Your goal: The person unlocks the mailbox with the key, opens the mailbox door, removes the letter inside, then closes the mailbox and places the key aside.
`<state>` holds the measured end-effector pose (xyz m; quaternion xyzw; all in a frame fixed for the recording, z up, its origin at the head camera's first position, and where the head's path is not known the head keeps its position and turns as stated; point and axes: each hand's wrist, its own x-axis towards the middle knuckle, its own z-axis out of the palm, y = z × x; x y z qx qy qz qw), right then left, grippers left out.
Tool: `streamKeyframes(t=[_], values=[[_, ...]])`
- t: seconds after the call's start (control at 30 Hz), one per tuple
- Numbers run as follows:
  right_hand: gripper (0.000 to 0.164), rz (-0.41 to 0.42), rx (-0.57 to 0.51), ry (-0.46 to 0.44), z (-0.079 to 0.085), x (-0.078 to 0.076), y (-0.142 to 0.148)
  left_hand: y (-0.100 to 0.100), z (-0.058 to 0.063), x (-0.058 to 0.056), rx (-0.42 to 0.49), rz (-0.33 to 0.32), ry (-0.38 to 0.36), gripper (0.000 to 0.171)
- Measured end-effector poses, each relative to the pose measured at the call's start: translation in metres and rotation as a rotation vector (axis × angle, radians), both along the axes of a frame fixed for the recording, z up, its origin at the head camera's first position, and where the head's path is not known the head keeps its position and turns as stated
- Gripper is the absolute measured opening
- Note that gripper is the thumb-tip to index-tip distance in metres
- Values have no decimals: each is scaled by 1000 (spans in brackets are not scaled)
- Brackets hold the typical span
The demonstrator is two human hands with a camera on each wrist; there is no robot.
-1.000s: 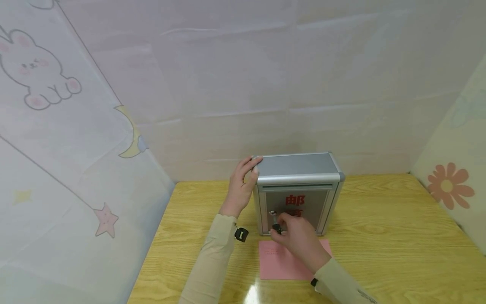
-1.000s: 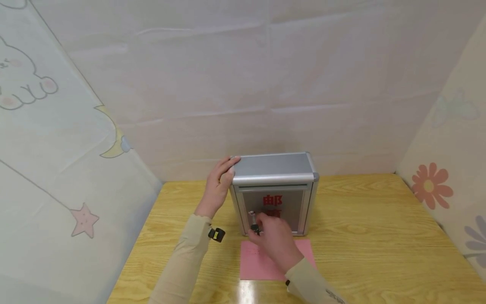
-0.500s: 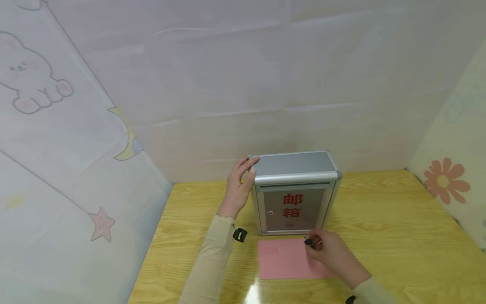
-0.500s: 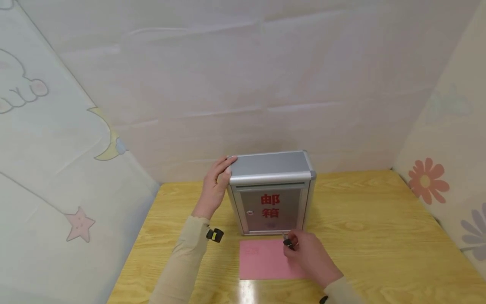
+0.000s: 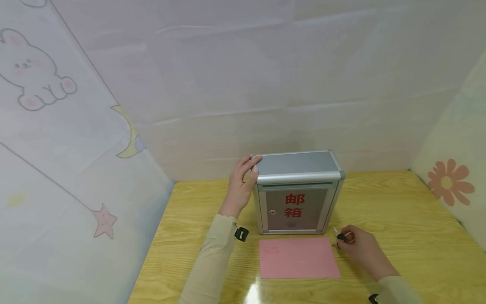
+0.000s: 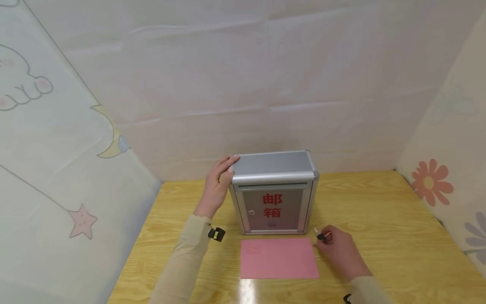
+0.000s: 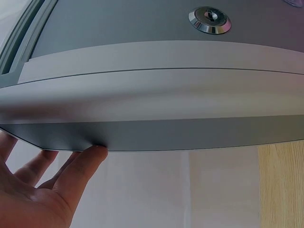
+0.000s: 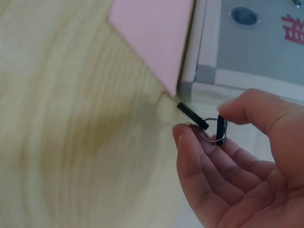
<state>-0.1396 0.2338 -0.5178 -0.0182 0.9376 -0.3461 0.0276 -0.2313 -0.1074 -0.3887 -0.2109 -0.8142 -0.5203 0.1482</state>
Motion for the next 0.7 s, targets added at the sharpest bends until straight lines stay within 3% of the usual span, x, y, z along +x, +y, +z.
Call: streamKeyframes(t=[0.23, 0.7], values=[[25, -36, 33, -15, -8, 0, 15, 0, -1, 0, 3, 7, -7, 43], [28, -28, 119, -46, -14, -2, 23, 1, -1, 0, 0, 5, -2, 44]])
